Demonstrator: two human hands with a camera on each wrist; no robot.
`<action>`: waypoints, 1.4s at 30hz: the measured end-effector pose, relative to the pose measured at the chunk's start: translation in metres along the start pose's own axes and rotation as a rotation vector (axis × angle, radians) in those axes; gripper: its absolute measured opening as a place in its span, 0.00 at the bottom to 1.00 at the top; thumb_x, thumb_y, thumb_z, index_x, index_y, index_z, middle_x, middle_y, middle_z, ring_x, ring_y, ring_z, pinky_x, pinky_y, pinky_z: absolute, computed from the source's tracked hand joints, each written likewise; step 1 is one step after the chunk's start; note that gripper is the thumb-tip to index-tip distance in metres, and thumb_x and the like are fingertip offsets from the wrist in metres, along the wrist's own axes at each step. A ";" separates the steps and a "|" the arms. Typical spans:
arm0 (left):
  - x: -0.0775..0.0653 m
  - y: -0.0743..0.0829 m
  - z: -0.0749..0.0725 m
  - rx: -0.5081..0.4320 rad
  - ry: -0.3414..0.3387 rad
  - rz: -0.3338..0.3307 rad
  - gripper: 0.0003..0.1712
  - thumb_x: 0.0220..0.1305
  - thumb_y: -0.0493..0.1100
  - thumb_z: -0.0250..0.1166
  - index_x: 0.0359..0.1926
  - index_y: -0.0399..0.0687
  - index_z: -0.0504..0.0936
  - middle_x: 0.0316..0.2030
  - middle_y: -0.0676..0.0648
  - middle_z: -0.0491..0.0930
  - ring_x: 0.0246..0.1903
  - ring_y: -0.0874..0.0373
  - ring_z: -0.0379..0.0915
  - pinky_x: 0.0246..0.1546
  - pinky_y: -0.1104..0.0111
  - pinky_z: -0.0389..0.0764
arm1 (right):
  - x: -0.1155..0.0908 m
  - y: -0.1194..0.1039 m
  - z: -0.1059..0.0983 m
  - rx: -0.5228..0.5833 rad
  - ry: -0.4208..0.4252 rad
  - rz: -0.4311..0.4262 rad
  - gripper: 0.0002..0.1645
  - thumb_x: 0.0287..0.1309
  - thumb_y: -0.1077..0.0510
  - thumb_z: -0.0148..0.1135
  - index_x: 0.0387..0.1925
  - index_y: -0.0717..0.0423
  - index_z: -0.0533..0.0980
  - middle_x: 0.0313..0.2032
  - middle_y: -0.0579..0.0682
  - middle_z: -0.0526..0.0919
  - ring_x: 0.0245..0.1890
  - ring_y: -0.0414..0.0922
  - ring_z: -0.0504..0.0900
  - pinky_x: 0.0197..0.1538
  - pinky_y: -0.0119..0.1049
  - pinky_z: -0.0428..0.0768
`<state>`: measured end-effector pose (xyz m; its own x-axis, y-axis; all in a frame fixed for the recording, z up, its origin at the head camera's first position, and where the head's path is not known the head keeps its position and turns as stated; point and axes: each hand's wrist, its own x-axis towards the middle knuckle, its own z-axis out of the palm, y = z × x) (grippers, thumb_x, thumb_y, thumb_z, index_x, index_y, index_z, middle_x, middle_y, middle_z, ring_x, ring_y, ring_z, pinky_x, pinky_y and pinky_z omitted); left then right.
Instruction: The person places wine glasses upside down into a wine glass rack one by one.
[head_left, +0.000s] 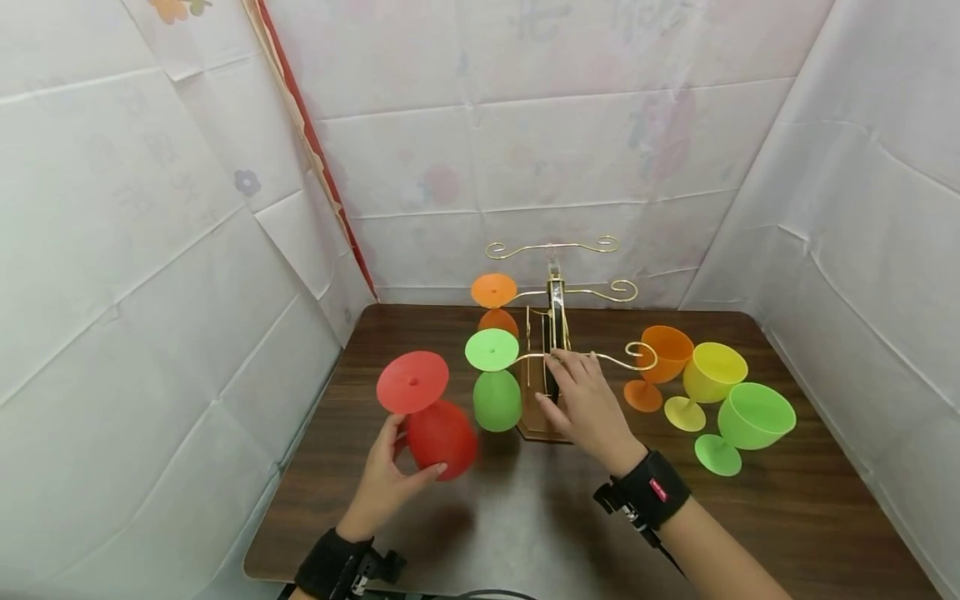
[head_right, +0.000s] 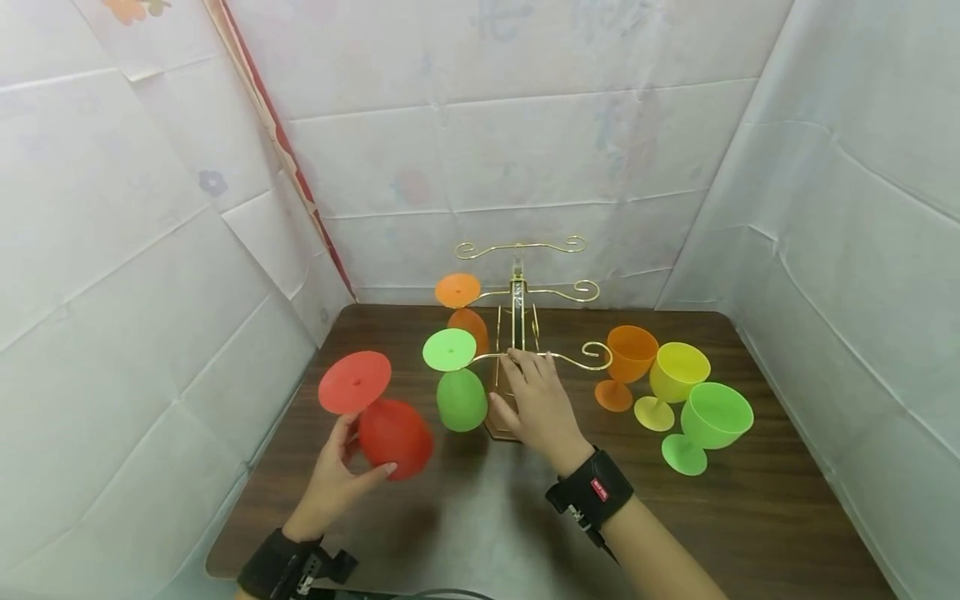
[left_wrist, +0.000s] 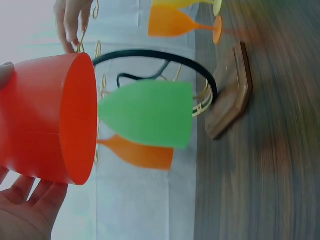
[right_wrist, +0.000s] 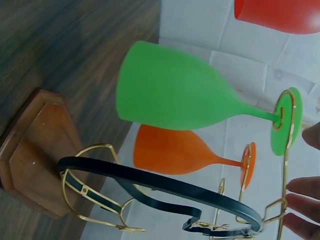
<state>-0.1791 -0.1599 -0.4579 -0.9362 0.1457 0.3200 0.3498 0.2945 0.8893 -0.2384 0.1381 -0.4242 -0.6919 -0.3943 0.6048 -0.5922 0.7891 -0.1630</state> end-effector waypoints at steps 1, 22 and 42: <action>0.000 -0.003 -0.002 0.001 0.008 -0.007 0.44 0.47 0.34 0.74 0.63 0.47 0.61 0.56 0.49 0.69 0.54 0.59 0.66 0.51 0.68 0.74 | 0.000 0.000 0.001 -0.009 0.008 -0.004 0.31 0.56 0.52 0.63 0.57 0.66 0.72 0.55 0.61 0.72 0.56 0.56 0.69 0.63 0.59 0.62; 0.048 -0.050 -0.023 0.054 0.130 -0.110 0.47 0.52 0.39 0.72 0.68 0.44 0.55 0.62 0.41 0.63 0.58 0.49 0.63 0.56 0.60 0.71 | 0.004 0.002 0.008 -0.098 0.041 -0.012 0.30 0.53 0.57 0.64 0.58 0.63 0.72 0.51 0.58 0.74 0.53 0.57 0.71 0.60 0.66 0.60; 0.141 -0.087 -0.011 0.095 0.121 -0.175 0.49 0.52 0.49 0.71 0.69 0.41 0.54 0.61 0.38 0.63 0.58 0.43 0.63 0.54 0.48 0.72 | 0.003 0.004 0.020 -0.144 0.147 -0.020 0.28 0.45 0.65 0.61 0.53 0.63 0.75 0.48 0.58 0.77 0.48 0.56 0.72 0.56 0.67 0.63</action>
<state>-0.3421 -0.1754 -0.4863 -0.9784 -0.0278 0.2050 0.1778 0.3939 0.9018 -0.2508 0.1305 -0.4390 -0.6066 -0.3463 0.7156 -0.5332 0.8449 -0.0431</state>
